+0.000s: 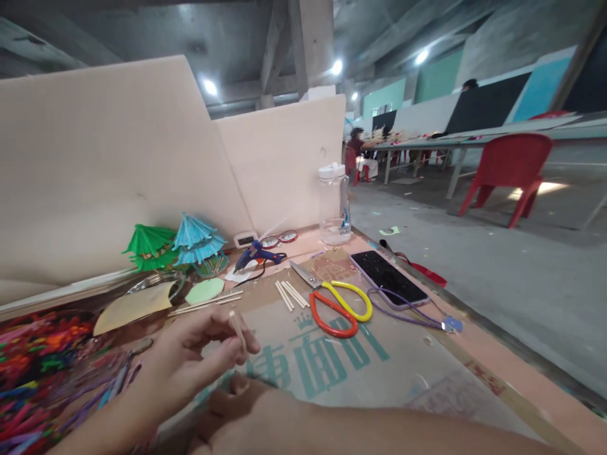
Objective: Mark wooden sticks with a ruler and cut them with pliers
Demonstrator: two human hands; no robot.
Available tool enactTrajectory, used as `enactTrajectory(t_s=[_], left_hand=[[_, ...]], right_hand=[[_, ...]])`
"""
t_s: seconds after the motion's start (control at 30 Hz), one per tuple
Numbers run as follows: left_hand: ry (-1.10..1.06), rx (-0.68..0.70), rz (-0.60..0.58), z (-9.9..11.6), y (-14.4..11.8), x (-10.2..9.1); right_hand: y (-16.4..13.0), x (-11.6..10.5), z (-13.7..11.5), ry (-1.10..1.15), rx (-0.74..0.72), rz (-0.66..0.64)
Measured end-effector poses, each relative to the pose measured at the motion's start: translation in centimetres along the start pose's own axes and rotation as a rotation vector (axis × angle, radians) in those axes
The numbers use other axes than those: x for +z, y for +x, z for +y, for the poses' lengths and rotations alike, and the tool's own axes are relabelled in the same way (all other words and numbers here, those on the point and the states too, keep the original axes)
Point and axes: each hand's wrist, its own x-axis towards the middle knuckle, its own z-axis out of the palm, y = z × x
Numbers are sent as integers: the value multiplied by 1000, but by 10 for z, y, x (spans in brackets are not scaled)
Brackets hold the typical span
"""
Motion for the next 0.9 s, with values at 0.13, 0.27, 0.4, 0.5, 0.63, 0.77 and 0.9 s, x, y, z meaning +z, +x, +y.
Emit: enactTrajectory(t_s=[0.13,0.27,0.4,0.5,0.63,0.77,0.9], left_hand=[[-308,-152,19,6,2,0],[-429,-187,0,9,5,-2],[-561,-194,-18,5,10,-3],[-671,-243,11,-1,14,-4],[-755,-314,45,-5,18,-5],[-789,-340,49,-5,20,-5],[-786,-375,55,-4,21,-6]], right_hand=[[2,5,0,7,-8,2],[2,9,-1,-15,7,111],[1,-2,-2,16,44,78],[1,-16,-3,79,61,-37],[2,-27,-3,158,73,-140],[2,-31,-2,192,80,-182],[1,-33,-2,207,93,-197]])
